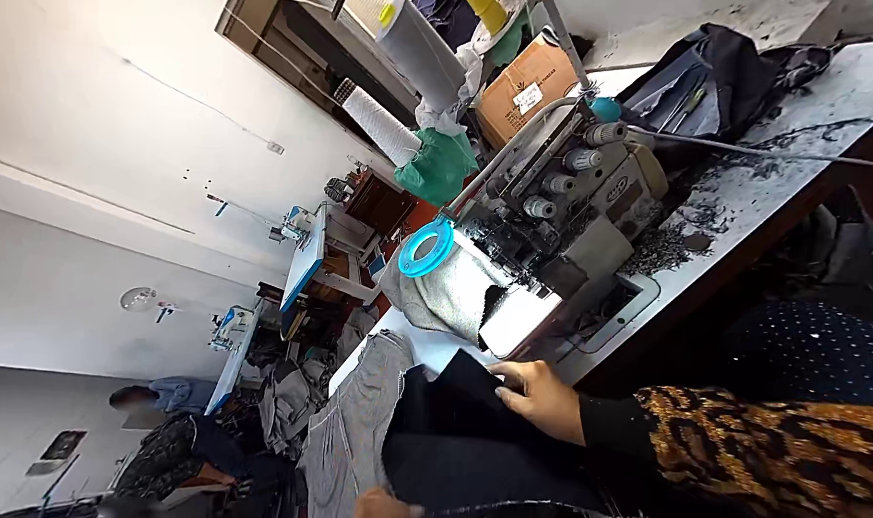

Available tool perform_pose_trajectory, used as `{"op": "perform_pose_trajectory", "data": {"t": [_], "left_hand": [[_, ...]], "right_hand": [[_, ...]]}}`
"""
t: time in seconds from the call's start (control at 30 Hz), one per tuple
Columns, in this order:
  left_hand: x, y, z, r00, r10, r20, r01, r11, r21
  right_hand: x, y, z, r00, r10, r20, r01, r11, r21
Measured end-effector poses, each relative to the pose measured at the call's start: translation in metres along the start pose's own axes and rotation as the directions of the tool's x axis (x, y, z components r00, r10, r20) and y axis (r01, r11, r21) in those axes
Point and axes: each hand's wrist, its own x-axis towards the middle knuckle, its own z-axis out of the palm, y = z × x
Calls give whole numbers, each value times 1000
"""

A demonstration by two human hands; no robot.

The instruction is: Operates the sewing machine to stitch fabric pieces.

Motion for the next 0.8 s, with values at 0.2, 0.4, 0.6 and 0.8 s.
{"op": "perform_pose_trajectory", "data": {"t": [0.2,0.4,0.6,0.8], "left_hand": [[30,-31,55,987,48,-151,-14,975,221],[34,-46,60,992,-128,-6,124,975,-187],[0,-36,51,938,-325,-122,253,881,-400],[-2,10,30,927,-165,-337,152,986,-65]], "right_hand": [[-43,-33,4,974,-213,-70,224,950,217],[-53,-25,-6,930,-362,-60,367,920,134],[-56,-25,9,935,-353,-40,355,926,132],[-62,-40,11,870,-478,120,469,878,94]]}}
